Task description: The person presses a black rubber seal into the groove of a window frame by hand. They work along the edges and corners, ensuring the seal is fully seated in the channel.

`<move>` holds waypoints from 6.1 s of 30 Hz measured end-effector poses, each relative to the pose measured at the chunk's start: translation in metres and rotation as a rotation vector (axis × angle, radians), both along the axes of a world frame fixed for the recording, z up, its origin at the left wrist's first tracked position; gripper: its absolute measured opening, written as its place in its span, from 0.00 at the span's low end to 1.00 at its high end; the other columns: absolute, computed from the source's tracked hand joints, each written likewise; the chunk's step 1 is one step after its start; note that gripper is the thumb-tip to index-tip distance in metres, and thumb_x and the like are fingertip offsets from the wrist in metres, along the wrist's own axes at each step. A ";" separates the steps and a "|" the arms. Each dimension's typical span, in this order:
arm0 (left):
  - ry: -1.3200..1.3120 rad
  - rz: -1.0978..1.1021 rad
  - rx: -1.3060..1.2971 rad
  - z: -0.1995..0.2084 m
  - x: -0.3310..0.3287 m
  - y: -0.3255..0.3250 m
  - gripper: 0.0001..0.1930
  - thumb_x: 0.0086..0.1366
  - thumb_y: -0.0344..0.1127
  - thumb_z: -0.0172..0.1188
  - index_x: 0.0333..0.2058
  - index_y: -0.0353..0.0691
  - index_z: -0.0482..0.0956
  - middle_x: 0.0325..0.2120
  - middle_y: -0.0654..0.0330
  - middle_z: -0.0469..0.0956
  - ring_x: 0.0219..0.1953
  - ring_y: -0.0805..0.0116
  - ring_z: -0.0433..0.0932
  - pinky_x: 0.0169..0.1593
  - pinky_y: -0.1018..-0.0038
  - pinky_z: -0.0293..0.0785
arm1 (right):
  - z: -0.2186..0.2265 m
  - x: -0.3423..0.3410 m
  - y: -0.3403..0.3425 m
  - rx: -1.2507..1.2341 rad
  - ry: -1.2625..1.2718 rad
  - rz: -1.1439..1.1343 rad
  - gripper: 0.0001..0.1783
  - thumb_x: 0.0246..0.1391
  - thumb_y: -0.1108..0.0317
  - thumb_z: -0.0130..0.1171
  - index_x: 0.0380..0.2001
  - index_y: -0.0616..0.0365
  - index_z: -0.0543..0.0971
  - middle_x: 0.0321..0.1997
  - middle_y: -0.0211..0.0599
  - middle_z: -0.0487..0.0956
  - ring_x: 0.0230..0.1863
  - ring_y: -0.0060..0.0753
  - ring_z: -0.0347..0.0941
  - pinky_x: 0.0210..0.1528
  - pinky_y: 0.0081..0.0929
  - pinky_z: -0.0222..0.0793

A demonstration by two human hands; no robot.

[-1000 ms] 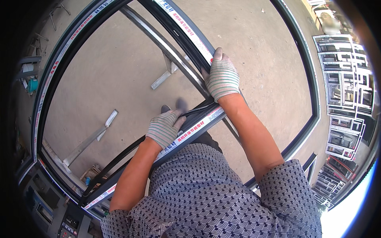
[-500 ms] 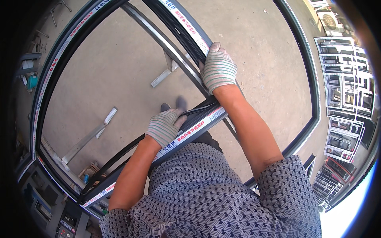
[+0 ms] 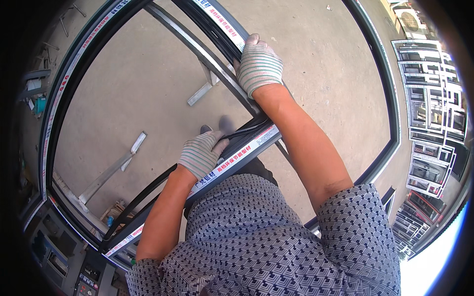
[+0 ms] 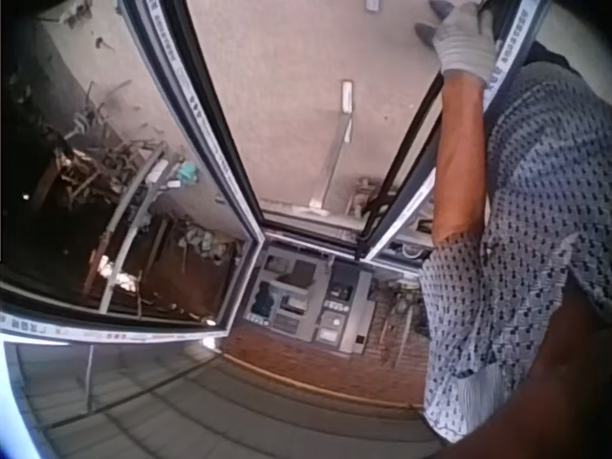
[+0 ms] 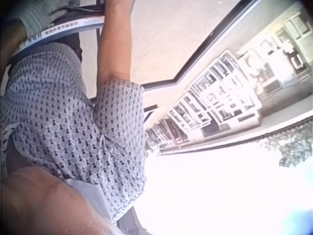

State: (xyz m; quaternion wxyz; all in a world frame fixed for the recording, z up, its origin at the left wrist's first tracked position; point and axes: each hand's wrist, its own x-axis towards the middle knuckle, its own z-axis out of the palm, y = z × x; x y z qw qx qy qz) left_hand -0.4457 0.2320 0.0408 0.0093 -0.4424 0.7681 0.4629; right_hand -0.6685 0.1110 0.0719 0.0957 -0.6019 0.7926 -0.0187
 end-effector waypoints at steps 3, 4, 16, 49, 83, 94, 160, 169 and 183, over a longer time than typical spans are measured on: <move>-0.003 -0.005 0.043 0.002 -0.001 -0.003 0.23 0.75 0.51 0.54 0.54 0.38 0.82 0.50 0.44 0.83 0.54 0.47 0.81 0.61 0.58 0.74 | 0.006 -0.005 0.009 0.048 -0.029 -0.005 0.41 0.55 0.57 0.70 0.65 0.68 0.65 0.49 0.60 0.81 0.51 0.58 0.81 0.53 0.47 0.80; -0.004 -0.008 0.057 0.003 -0.001 -0.004 0.23 0.75 0.51 0.54 0.54 0.38 0.82 0.50 0.44 0.83 0.54 0.46 0.81 0.61 0.58 0.74 | 0.009 -0.006 0.015 0.066 -0.026 -0.011 0.44 0.55 0.57 0.70 0.67 0.69 0.64 0.50 0.59 0.81 0.52 0.57 0.81 0.54 0.47 0.80; 0.053 0.040 0.033 -0.001 -0.005 -0.002 0.21 0.75 0.49 0.54 0.53 0.38 0.82 0.47 0.45 0.83 0.51 0.46 0.82 0.58 0.58 0.75 | 0.011 -0.026 0.097 0.138 -0.020 -0.125 0.49 0.52 0.60 0.70 0.71 0.69 0.59 0.58 0.64 0.76 0.60 0.61 0.75 0.62 0.45 0.74; -0.007 0.012 0.049 0.010 -0.012 -0.007 0.21 0.75 0.48 0.52 0.53 0.38 0.83 0.46 0.44 0.83 0.51 0.44 0.81 0.59 0.58 0.74 | 0.001 -0.024 0.070 0.066 0.000 -0.034 0.35 0.56 0.56 0.70 0.58 0.68 0.69 0.47 0.59 0.82 0.48 0.60 0.82 0.50 0.50 0.79; 0.030 -0.127 -0.083 0.006 -0.016 -0.013 0.20 0.74 0.49 0.53 0.52 0.40 0.83 0.51 0.42 0.81 0.55 0.43 0.79 0.61 0.56 0.73 | 0.020 -0.030 0.100 0.288 0.045 -0.185 0.28 0.53 0.54 0.71 0.49 0.63 0.76 0.45 0.58 0.84 0.47 0.58 0.84 0.50 0.47 0.80; 0.084 -0.016 0.019 0.011 -0.015 -0.008 0.19 0.72 0.45 0.59 0.51 0.38 0.85 0.46 0.45 0.81 0.51 0.46 0.80 0.58 0.60 0.75 | 0.015 -0.033 0.099 0.278 0.006 -0.173 0.30 0.53 0.55 0.72 0.51 0.63 0.74 0.46 0.56 0.84 0.49 0.57 0.83 0.51 0.47 0.79; 0.098 -0.092 0.389 0.012 -0.022 -0.033 0.17 0.71 0.42 0.64 0.46 0.32 0.83 0.36 0.46 0.84 0.39 0.57 0.84 0.48 0.65 0.78 | -0.007 -0.053 0.197 -0.268 -0.259 -0.279 0.24 0.64 0.63 0.58 0.57 0.67 0.77 0.48 0.59 0.83 0.46 0.56 0.83 0.51 0.42 0.80; 0.095 -0.238 0.184 0.011 -0.031 -0.040 0.13 0.72 0.40 0.59 0.43 0.34 0.80 0.35 0.44 0.83 0.38 0.48 0.82 0.47 0.60 0.78 | -0.007 -0.052 0.195 -0.277 -0.213 -0.246 0.23 0.64 0.62 0.58 0.57 0.67 0.77 0.46 0.58 0.83 0.44 0.55 0.83 0.49 0.42 0.80; 0.205 -0.142 0.246 0.005 -0.020 -0.034 0.10 0.72 0.37 0.58 0.42 0.36 0.79 0.35 0.45 0.81 0.39 0.45 0.82 0.46 0.58 0.77 | -0.007 -0.048 0.194 -0.281 -0.194 -0.247 0.22 0.63 0.63 0.59 0.56 0.67 0.78 0.44 0.58 0.83 0.41 0.53 0.84 0.46 0.40 0.81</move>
